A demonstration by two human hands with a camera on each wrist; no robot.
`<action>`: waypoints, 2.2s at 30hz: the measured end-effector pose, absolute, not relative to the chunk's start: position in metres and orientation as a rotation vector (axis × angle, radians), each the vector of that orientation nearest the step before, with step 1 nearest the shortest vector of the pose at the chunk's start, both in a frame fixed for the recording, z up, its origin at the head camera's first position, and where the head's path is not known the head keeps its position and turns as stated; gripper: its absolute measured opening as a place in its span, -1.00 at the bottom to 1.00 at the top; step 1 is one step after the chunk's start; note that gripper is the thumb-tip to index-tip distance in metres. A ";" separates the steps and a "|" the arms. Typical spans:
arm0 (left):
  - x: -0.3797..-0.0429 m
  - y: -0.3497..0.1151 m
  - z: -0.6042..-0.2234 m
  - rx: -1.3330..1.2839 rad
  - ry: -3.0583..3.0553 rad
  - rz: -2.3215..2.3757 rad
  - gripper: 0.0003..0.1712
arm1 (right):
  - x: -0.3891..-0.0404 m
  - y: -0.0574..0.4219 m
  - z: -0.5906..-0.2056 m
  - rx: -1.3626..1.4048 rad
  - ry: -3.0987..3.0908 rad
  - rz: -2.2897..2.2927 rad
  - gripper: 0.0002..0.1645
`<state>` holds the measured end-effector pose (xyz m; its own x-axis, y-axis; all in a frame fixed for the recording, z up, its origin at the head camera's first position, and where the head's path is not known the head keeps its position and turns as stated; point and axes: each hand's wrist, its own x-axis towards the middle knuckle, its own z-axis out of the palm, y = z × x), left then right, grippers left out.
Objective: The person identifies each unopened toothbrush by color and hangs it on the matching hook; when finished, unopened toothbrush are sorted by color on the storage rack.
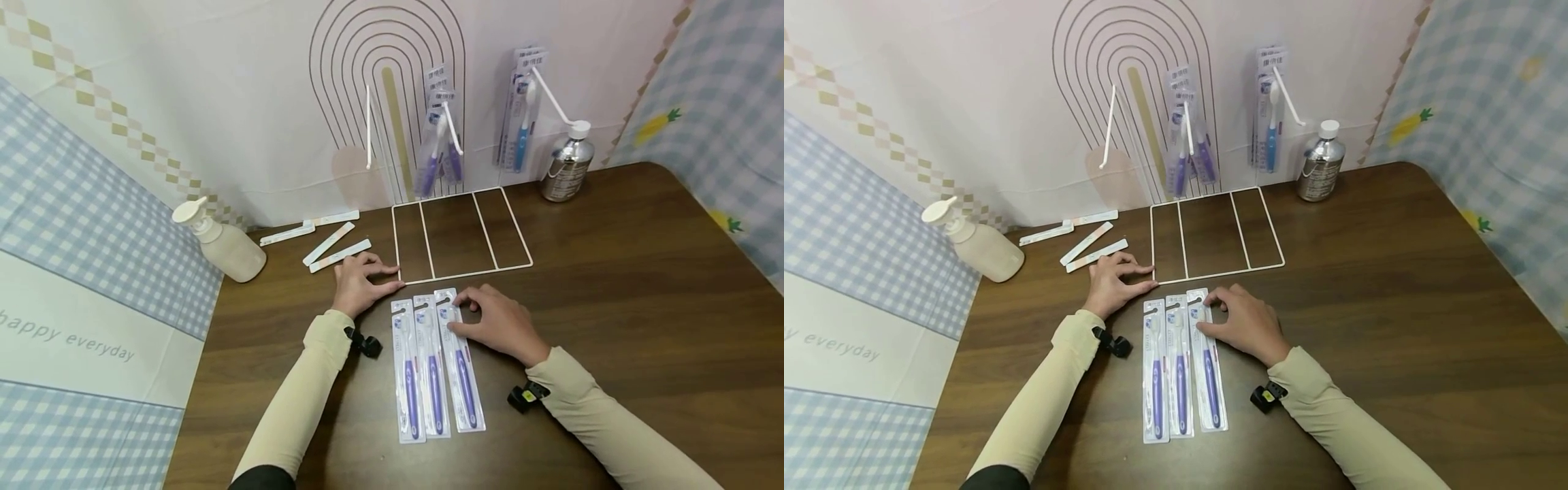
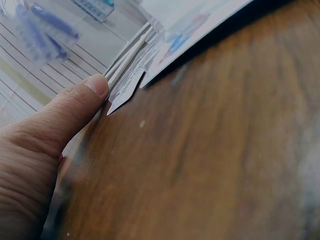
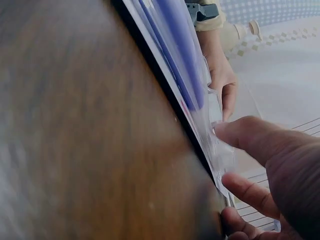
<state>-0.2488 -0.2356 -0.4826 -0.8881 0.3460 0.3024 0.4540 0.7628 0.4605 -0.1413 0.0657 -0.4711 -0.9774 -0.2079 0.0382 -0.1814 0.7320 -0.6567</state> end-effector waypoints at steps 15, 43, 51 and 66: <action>-0.248 -0.236 -0.483 -0.626 -2.767 -0.795 -0.60 | -0.140 0.066 -0.477 -0.290 2.922 -1.194 -0.62; -0.247 -0.235 -0.483 -0.633 -2.752 -0.795 -0.61 | -0.177 0.116 -0.343 -0.674 3.309 -1.601 -0.53; -0.247 -0.236 -0.484 -0.634 -2.735 -0.783 -0.61 | -0.185 0.117 -0.307 -0.812 3.387 -1.699 -0.54; -0.249 -0.237 -0.487 -0.647 -2.715 -0.785 -0.60 | -0.217 0.112 -0.290 -0.793 3.439 -1.584 -0.60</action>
